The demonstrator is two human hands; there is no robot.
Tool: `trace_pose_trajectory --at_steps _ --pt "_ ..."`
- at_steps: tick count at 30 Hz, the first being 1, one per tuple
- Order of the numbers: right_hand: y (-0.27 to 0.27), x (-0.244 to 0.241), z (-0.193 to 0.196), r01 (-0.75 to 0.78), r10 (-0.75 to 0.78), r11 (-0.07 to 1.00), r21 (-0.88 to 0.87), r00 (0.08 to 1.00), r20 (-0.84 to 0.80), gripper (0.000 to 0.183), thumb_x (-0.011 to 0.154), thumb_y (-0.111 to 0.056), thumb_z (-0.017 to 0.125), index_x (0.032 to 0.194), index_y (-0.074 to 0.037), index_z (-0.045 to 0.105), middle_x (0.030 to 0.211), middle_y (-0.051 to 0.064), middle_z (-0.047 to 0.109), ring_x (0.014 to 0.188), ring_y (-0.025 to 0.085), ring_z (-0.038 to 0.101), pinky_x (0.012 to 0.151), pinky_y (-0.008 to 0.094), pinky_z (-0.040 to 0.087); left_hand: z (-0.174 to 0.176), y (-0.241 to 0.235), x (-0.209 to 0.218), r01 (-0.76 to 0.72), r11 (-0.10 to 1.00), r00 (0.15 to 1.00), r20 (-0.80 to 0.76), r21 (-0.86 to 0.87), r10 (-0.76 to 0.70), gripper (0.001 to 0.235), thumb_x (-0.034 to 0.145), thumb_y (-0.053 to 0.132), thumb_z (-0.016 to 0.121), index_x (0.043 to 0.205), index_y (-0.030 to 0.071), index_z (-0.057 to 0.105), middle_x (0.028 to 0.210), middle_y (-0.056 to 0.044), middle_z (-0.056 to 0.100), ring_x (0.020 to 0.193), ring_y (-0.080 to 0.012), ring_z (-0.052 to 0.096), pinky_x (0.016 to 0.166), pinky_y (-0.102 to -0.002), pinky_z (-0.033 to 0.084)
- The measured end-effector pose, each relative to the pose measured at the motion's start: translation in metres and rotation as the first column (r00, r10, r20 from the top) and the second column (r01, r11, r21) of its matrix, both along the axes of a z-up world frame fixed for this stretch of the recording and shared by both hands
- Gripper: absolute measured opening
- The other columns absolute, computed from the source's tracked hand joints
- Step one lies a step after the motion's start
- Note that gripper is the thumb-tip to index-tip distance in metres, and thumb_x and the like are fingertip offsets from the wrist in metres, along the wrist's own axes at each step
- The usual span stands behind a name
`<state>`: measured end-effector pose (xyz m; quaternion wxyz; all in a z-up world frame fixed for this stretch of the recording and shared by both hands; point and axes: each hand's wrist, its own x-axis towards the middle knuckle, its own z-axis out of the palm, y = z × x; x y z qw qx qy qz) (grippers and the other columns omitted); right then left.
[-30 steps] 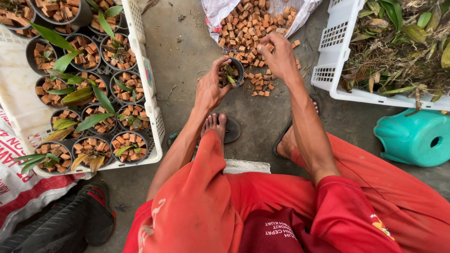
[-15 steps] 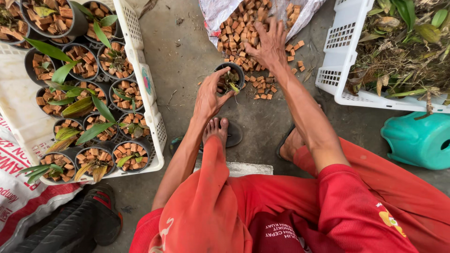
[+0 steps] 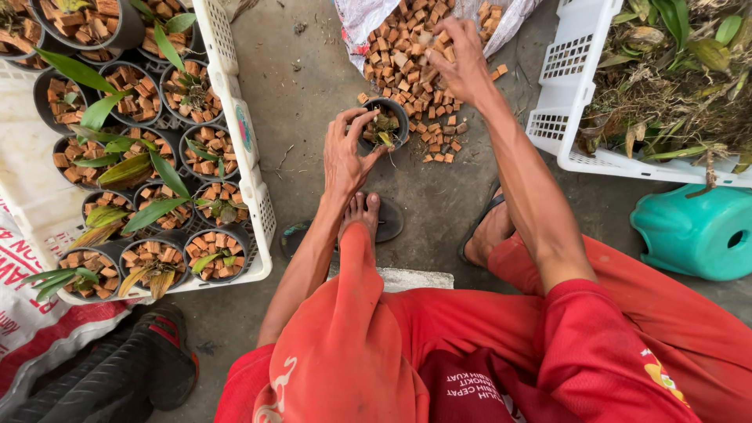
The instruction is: The person sits on the floor and repeatedly fills small black pots with brown bark chips, places a small plant into each pot, and adds more chips around the plant. The person then places the filled pots into a white plastic crate.
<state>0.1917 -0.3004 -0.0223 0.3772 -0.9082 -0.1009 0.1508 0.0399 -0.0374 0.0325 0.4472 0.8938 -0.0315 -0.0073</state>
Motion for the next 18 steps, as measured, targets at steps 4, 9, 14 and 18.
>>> trace_pose_trajectory --at_steps 4,9,14,18 --pt "0.015 -0.028 0.054 0.386 0.048 0.743 0.547 0.784 -0.619 0.018 0.108 -0.023 0.055 0.124 -0.015 0.050 0.110 0.011 0.053 0.094 0.023 0.058 0.079 0.042 0.056 -0.002 -0.002 -0.005 -0.037 0.999 0.999 -0.012 0.000 0.037 0.065 0.074 0.019 0.092 0.133 0.018 0.065 0.136 -0.004 0.057 0.121 -0.0299 0.057 0.100 -0.043 0.051" --pt "0.059 -0.069 0.082 0.455 0.190 0.618 0.642 0.705 -0.683 0.016 0.105 -0.014 0.055 0.122 -0.017 0.053 0.116 0.003 0.057 0.100 0.015 0.061 0.086 0.035 0.059 -0.003 -0.005 -0.004 -0.079 0.997 0.997 -0.014 -0.009 0.079 0.066 0.074 0.021 0.093 0.132 0.018 0.064 0.135 -0.004 0.056 0.121 -0.0302 0.056 0.098 -0.044 0.051" --pt "0.067 -0.088 0.076 0.299 0.135 0.753 0.586 0.802 -0.582 0.027 0.100 -0.003 0.060 0.125 -0.013 0.055 0.120 0.002 0.055 0.101 0.010 0.056 0.087 0.028 0.052 -0.006 -0.002 -0.009 -0.058 0.998 0.998 0.030 0.012 0.057 0.067 0.076 0.020 0.092 0.136 0.017 0.061 0.136 -0.004 0.055 0.123 -0.0299 0.056 0.099 -0.044 0.052" --pt "0.061 -0.091 0.075 0.132 0.153 0.812 0.569 0.893 -0.424 0.026 0.098 0.003 0.060 0.121 -0.008 0.055 0.128 0.004 0.056 0.115 0.009 0.057 0.095 0.029 0.053 -0.008 -0.001 -0.011 -0.020 1.000 1.000 0.001 0.017 0.020 0.066 0.078 0.020 0.091 0.137 0.019 0.061 0.138 -0.003 0.055 0.122 -0.0282 0.057 0.098 -0.043 0.053"
